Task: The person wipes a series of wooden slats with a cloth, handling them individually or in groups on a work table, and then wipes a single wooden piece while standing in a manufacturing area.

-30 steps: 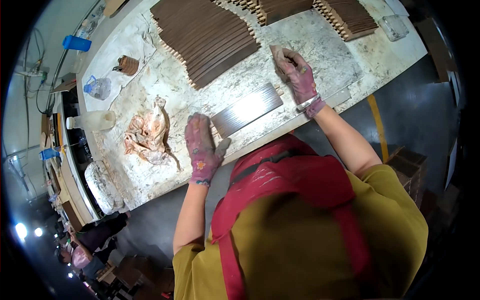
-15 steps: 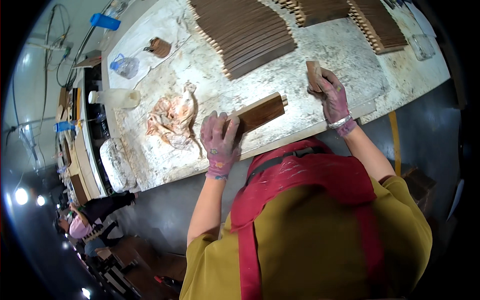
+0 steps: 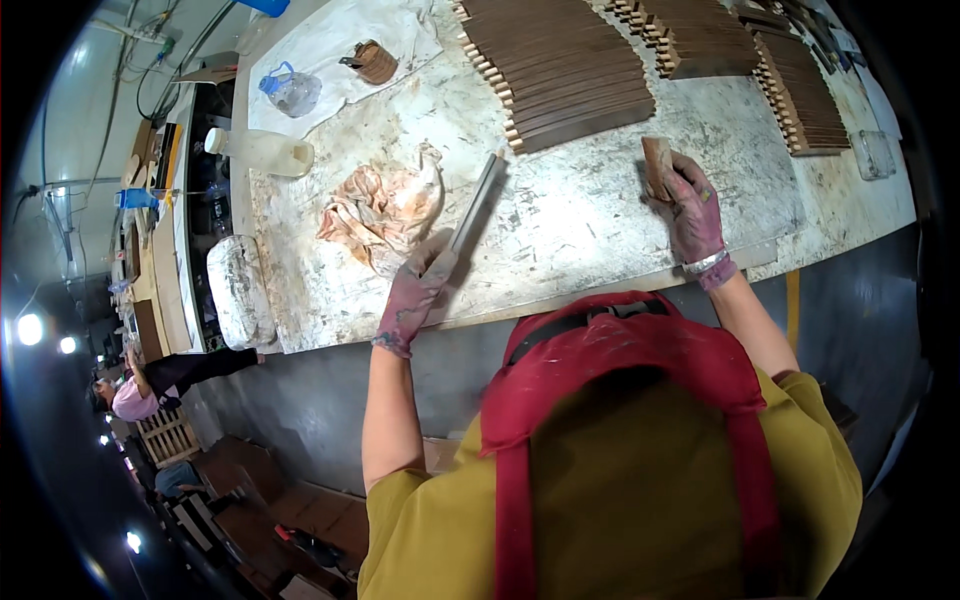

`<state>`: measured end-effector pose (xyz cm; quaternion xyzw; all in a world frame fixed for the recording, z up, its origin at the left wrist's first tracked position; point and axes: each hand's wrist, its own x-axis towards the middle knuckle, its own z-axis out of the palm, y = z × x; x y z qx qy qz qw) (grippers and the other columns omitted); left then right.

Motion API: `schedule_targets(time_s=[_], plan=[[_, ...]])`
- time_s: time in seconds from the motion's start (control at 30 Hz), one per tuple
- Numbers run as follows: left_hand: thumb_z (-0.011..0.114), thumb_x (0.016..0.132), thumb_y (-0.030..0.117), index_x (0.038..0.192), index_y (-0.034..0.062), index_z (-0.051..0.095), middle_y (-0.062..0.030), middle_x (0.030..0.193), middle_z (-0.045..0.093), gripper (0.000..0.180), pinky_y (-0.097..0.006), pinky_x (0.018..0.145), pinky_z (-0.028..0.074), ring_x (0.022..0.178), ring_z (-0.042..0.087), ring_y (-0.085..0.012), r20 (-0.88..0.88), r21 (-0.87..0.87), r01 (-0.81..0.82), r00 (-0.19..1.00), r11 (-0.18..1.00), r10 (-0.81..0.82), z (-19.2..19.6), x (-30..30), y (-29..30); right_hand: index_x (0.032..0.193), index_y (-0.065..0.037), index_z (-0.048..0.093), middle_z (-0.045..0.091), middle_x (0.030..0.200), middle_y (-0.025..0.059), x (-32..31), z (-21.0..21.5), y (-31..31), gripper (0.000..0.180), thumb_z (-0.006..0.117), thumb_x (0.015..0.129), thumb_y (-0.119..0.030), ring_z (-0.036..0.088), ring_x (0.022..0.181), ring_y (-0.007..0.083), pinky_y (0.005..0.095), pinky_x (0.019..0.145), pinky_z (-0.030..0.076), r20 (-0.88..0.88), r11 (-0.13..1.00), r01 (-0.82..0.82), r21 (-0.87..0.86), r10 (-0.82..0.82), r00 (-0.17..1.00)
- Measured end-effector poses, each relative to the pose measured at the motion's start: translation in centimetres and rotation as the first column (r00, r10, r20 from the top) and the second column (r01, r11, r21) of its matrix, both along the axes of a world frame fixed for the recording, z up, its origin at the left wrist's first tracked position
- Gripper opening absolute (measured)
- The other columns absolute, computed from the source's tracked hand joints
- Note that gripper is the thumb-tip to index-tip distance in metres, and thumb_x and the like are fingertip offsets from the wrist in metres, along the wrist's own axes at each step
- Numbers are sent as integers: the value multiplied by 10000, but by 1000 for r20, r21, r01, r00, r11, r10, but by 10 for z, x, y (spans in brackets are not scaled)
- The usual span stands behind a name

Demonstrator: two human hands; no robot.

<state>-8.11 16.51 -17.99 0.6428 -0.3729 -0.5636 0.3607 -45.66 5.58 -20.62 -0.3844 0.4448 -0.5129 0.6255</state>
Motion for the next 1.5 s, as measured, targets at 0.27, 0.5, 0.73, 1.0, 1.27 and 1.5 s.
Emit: schedule_targets(time_s=[0.27,0.5,0.73,1.0,1.27,1.5], plan=[[586,964,350,1403,-58,386,-210,1346,515,632,-459,1068,439,1209,533,-350,-820,292,37,524,956,230,-5,-1,19,1295,59,516,603,1155,96,-2,-11,9,523,667,906,-257,578,1032,146,284,917,478,-1,1000,-19,-2,19,1000],[597,958,256,1420,-54,383,-153,1344,528,596,-354,1053,433,1207,550,-253,-503,263,144,864,954,8,-6,-6,10,1298,59,518,607,1140,102,-4,-13,8,558,684,889,-281,575,1018,143,270,893,469,-89,999,-46,6,46,995],[613,834,84,1430,-15,415,-84,1337,523,637,-235,987,421,1171,541,-159,-288,145,56,958,988,-12,12,-43,15,1235,31,574,627,1128,90,-7,-2,0,494,687,883,-296,577,1034,175,294,917,447,-490,987,-73,-144,-7,872],[687,788,175,1444,2,404,-78,1284,540,736,-229,943,435,1113,553,-147,-317,175,-78,939,982,131,12,-49,24,1211,-53,595,617,1114,185,-4,-1,-11,471,693,853,-343,607,1070,348,357,918,475,-774,920,-315,-234,20,633],[663,819,604,1293,5,490,-17,944,529,783,-234,767,467,860,546,-109,-310,26,-130,942,991,132,52,-51,38,1292,-100,538,557,1244,149,85,57,-30,476,652,864,-276,580,1080,332,438,947,459,-812,687,-662,-298,183,555],[738,745,600,1194,45,500,5,864,489,752,-233,632,392,748,495,-103,-385,-108,-454,839,885,383,58,-40,82,1473,-158,364,393,1481,194,260,32,-45,780,721,790,-278,379,1369,364,467,1134,302,-917,275,-912,-304,176,358]])
